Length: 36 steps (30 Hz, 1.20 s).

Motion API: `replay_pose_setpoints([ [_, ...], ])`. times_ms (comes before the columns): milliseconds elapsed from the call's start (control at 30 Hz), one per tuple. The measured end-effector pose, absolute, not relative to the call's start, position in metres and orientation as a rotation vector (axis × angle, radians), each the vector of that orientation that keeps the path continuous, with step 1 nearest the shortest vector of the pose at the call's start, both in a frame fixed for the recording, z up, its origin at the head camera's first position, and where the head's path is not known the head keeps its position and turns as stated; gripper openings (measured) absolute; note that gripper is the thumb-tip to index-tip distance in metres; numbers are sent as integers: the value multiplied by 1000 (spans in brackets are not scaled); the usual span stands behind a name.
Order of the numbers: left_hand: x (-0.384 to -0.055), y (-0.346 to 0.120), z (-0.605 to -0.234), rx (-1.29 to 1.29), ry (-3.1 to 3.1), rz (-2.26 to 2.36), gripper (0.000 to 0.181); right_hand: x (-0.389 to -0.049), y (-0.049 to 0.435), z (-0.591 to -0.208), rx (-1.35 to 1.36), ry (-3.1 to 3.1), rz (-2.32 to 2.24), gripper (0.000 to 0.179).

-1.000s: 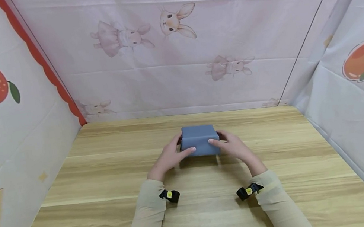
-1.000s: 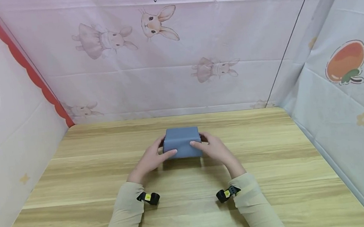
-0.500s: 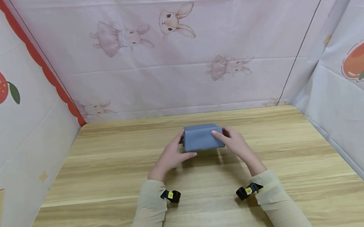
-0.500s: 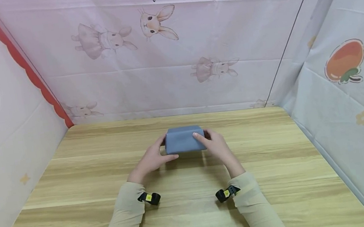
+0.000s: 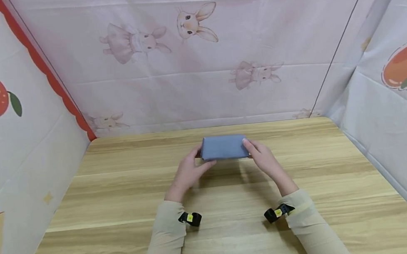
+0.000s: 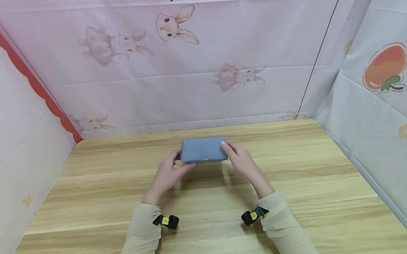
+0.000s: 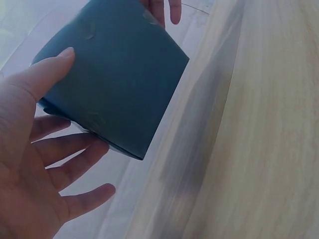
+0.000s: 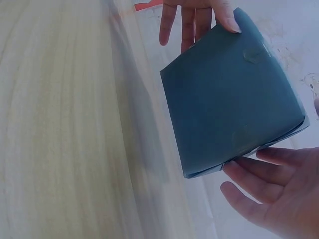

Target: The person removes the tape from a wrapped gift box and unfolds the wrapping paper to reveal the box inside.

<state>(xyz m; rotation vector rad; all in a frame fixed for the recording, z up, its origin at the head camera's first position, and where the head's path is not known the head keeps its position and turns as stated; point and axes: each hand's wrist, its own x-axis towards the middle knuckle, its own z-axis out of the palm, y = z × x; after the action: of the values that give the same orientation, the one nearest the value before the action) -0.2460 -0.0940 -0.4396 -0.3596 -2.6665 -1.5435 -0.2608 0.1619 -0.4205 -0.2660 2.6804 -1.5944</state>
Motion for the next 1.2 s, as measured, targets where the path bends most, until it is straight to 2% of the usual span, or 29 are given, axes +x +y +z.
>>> replay_pose_setpoints([
  [300, -246, -95, -439, -313, -2607, -1521, 66, -259, 162, -421, -368, 2593, -1727, 60],
  [600, -246, -96, -439, -248, -2616, -1476, 65, -257, 158, -420, -451, 2585, -1745, 56],
  [767, -245, -97, -439, -230, -2610, -1470, 60, -257, 158, -420, -471, 2651, -1648, 52],
  [933, -245, -96, -439, -229, -2597, -1460, 57, -258, 159, -422, -464, 2744, -1488, 58],
  [1200, -247, -94, -439, -204, -2582, -1427, 53, -258, 158, -422, -417, 2774, -1472, 54],
])
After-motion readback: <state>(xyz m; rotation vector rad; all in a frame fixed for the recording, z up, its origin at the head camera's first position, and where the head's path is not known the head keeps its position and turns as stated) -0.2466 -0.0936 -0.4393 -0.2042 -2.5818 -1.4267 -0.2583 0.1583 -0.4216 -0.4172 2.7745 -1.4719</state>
